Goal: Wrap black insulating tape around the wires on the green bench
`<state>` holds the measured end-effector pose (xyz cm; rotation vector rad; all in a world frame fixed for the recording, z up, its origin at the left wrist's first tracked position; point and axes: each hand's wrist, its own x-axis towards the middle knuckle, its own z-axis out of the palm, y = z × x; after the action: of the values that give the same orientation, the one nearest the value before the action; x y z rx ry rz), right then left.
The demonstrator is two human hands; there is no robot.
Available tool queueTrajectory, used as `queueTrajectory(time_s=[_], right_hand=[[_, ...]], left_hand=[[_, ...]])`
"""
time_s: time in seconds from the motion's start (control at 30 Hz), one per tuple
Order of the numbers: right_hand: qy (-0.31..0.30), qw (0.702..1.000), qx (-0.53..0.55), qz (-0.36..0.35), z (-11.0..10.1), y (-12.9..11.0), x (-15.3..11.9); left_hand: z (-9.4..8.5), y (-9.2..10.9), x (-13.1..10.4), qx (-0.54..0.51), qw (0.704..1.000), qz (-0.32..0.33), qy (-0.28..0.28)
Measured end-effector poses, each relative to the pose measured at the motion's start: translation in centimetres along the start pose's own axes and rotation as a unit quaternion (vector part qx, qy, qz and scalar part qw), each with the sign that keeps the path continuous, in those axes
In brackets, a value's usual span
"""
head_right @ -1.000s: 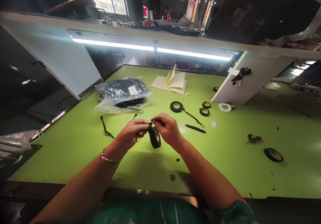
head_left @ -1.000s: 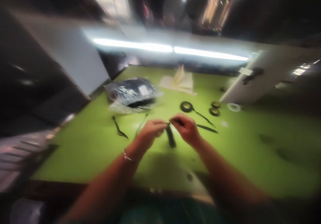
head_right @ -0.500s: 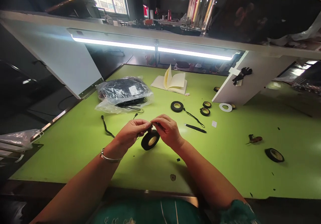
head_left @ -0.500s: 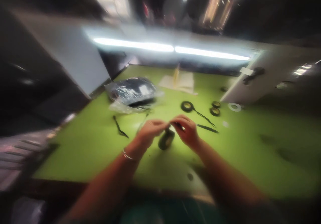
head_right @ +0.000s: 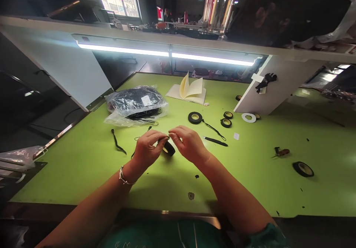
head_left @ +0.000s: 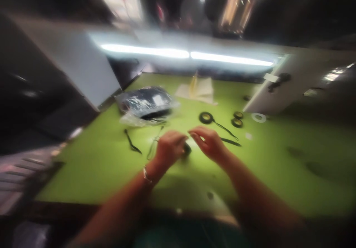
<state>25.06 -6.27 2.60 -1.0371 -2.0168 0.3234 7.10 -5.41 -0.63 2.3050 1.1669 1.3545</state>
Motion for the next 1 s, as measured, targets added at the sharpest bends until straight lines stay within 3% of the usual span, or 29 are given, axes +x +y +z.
queueTrajectory(time_s=[0.1, 0.2, 0.33, 0.5, 0.67, 0.87, 1.0], right_hand=[[-0.038, 0.997, -0.067, 0.013, 0.5, 0.1, -0.2], [-0.052, 0.996, -0.064, 0.023, 0.4, 0.1, -0.2], [-0.049, 0.997, -0.011, 0.058, 0.2, 0.2, -0.1], [-0.041, 0.997, -0.031, 0.065, 0.1, 0.5, 0.0], [-0.058, 0.997, -0.042, 0.02, -0.1, 0.7, 0.0], [-0.064, 0.989, -0.094, -0.094, -0.3, 0.8, 0.1], [-0.054, 0.974, -0.157, -0.155, -0.5, 0.6, 0.3]], left_hand=[[0.3, -0.5, -0.5, 0.065, 0.997, 0.037, -0.026], [0.2, -0.9, -0.7, 0.098, 0.992, 0.053, -0.066], [0.1, -1.0, -0.6, 0.053, 0.993, 0.048, -0.094], [-0.2, -0.3, 0.3, -0.103, 0.988, -0.064, -0.099], [-0.6, 0.1, 0.8, -0.248, 0.933, -0.212, -0.154], [-0.9, -0.7, 0.9, -0.289, 0.898, -0.274, -0.187], [-1.6, -0.8, 1.1, -0.252, 0.912, -0.262, -0.187]])
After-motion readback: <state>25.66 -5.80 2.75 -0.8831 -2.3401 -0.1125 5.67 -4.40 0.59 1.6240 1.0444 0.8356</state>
